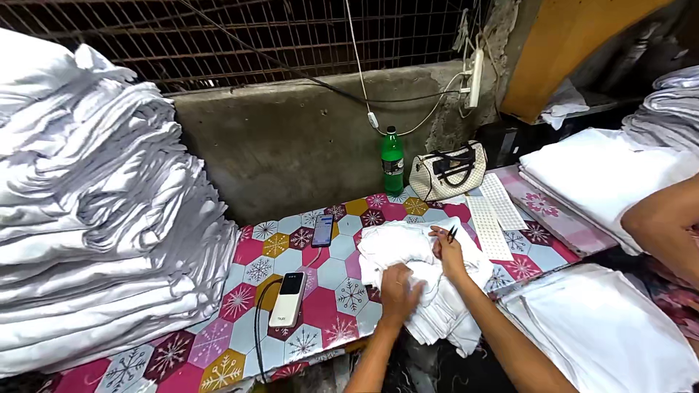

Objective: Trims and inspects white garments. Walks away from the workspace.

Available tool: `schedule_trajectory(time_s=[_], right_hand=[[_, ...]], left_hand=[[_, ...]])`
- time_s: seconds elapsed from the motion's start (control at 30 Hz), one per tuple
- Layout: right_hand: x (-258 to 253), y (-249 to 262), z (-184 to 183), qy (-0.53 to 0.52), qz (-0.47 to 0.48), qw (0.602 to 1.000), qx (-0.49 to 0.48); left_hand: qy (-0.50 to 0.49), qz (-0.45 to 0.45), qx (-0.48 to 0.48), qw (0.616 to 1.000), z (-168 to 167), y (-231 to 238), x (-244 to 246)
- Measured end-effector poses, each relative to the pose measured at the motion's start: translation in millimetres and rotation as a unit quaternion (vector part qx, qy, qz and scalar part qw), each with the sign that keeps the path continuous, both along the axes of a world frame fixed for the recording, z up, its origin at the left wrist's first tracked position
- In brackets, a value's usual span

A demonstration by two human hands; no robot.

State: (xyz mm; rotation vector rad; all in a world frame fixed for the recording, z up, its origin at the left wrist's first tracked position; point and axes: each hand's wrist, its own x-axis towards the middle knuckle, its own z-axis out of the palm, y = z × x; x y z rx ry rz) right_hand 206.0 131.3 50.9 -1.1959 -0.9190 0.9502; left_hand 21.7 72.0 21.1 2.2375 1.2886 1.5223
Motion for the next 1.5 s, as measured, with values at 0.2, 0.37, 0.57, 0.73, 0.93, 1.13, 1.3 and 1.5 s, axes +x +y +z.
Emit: schedule_trajectory(time_s=[0.2,0.37,0.57,0.73,0.93,1.13,1.3,1.5], right_hand=[[-5,-99,-8,-0.028,0.089,0.993,-0.074],[-8,-134,-8,-0.126,0.025,0.99,-0.062],[-40,-109,26,-0.233,-0.073,0.964,0.104],[-36,-93,23,-0.301,-0.099,0.945,0.082],[-36,-116,20,-0.306,-0.03,0.949,0.07],[-26,-100,27,-0.328,-0.072,0.934,0.119],[-27,-118,17,-0.451,-0.115,0.874,0.138],[-23,-122,37,-0.435,-0.046,0.887,0.151]], left_hand=[[-0.009,-0.093,-0.2,0.975,-29,-29,2],[-0.161,-0.113,-0.243,0.95,24,-15,-4],[-0.227,-0.143,-0.165,0.949,98,13,10],[-0.114,-0.155,-0.125,0.973,84,11,7],[-0.072,-0.131,-0.113,0.982,63,-14,3],[-0.017,-0.144,-0.034,0.989,72,-10,5],[0.031,-0.016,-0.02,0.999,43,-15,-13],[-0.001,-0.035,0.018,0.999,79,-34,-8]])
